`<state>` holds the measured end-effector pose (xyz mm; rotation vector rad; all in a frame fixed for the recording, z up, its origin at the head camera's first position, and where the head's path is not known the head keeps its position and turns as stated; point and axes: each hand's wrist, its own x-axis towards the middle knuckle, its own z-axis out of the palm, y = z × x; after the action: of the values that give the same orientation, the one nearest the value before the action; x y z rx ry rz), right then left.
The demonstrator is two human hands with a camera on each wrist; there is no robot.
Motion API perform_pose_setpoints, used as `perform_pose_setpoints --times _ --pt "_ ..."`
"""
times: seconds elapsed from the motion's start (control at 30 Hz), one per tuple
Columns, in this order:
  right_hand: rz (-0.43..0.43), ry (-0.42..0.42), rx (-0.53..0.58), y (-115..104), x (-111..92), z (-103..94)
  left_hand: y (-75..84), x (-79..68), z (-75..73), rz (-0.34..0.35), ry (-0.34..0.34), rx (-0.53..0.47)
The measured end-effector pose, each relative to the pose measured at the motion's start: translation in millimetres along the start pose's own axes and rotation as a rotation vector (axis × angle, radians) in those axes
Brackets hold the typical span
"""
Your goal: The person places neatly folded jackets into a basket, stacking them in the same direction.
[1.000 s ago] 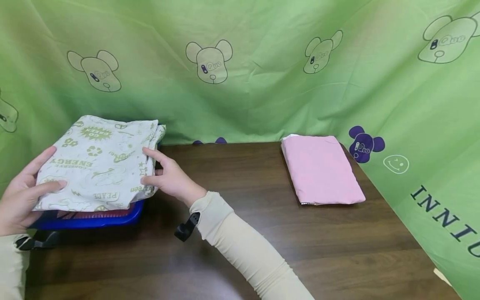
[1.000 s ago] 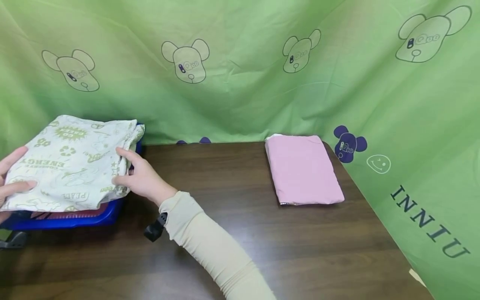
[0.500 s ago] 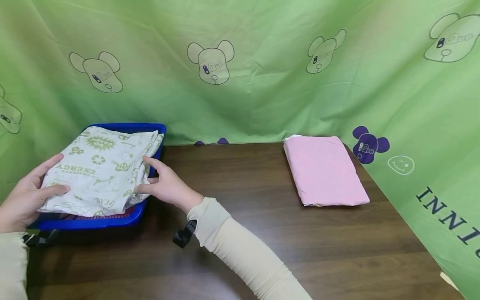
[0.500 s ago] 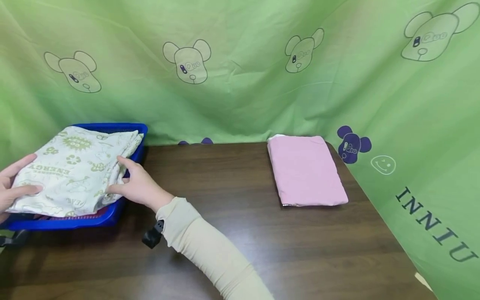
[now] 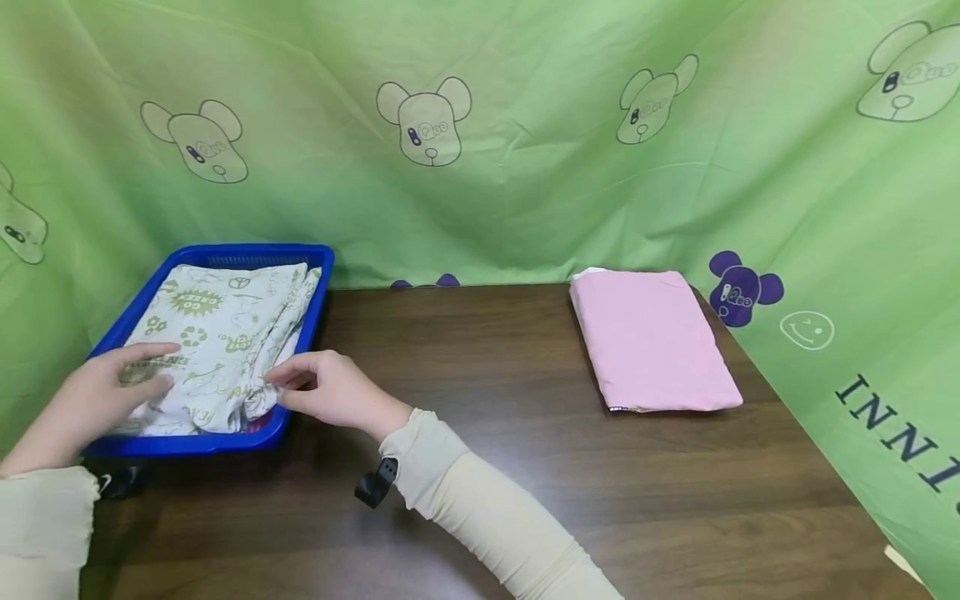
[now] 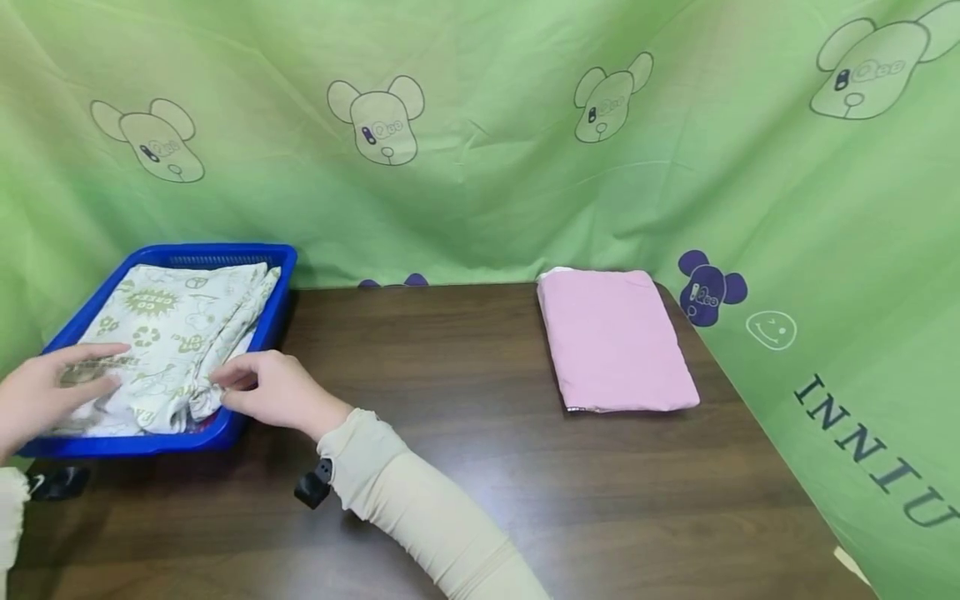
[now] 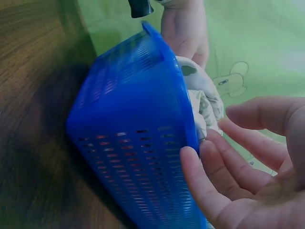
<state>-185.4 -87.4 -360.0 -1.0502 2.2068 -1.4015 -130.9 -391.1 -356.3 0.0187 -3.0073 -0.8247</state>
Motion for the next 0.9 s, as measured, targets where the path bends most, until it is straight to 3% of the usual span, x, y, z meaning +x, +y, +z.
perform_pose_setpoints --times 0.2,0.37,0.43,0.7,0.9 --pt "-0.040 0.005 -0.123 -3.1 -4.5 4.5 12.0 2.2 8.9 0.013 -0.022 0.033" --pt "-0.137 0.007 -0.310 -2.3 -8.6 6.1 19.8 2.4 13.8 0.052 0.025 0.017" --pt "-0.182 0.010 -0.336 -0.9 -9.8 5.4 22.7 2.0 16.0 0.048 0.050 0.015" --pt "-0.189 0.046 -0.206 9.2 -17.6 0.3 46.1 -8.8 21.8 0.003 0.130 -0.063" --pt "-0.183 0.078 -0.109 16.3 -26.4 -10.0 66.5 -9.9 30.7 0.036 0.188 -0.130"
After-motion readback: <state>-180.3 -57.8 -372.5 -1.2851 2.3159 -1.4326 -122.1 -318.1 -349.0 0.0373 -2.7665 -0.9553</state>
